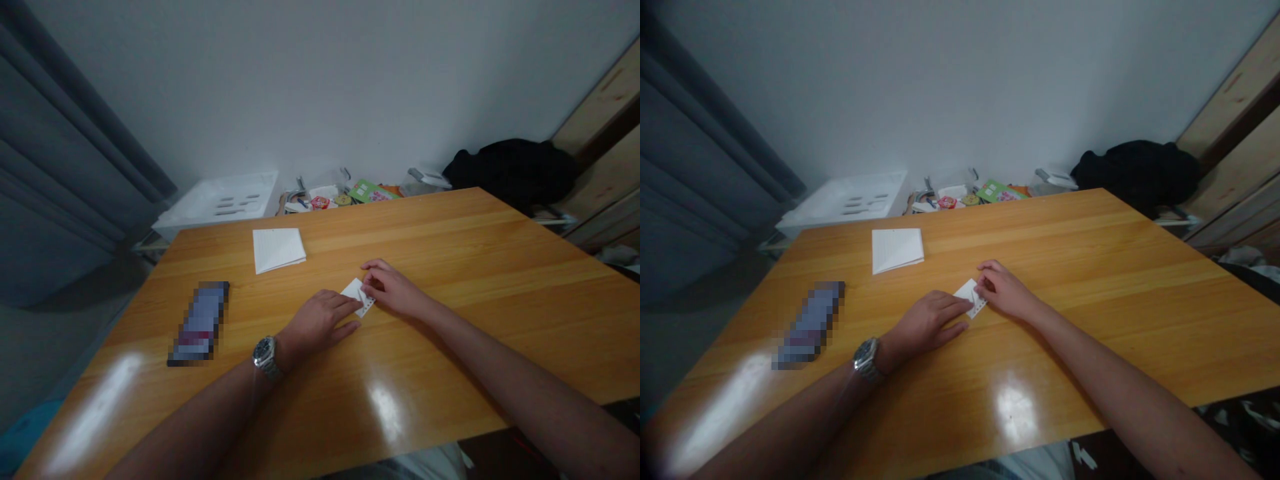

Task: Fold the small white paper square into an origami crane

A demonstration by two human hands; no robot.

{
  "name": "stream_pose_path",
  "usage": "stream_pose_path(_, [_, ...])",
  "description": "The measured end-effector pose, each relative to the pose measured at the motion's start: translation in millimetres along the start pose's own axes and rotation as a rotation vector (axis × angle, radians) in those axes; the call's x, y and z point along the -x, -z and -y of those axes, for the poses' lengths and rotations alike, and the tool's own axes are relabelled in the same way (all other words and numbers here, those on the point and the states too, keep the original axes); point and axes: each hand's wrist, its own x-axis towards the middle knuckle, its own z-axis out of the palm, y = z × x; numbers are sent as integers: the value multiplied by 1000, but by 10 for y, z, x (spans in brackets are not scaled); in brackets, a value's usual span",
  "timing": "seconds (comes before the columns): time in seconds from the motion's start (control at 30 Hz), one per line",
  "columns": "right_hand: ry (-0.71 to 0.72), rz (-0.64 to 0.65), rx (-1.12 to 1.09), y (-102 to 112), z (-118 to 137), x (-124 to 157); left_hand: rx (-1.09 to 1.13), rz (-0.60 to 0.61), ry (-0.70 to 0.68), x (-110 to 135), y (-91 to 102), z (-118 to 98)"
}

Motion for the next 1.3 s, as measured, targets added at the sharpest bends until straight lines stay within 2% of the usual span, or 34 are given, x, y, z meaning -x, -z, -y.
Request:
stream_pose_path(0.83, [-45,-34,-20,-26,53,-18,-60,37,-9,13,-37,8])
stream_pose_path(1.3, [-38,-41,-6,-26,55,-15,85,42,-61,9,8,72])
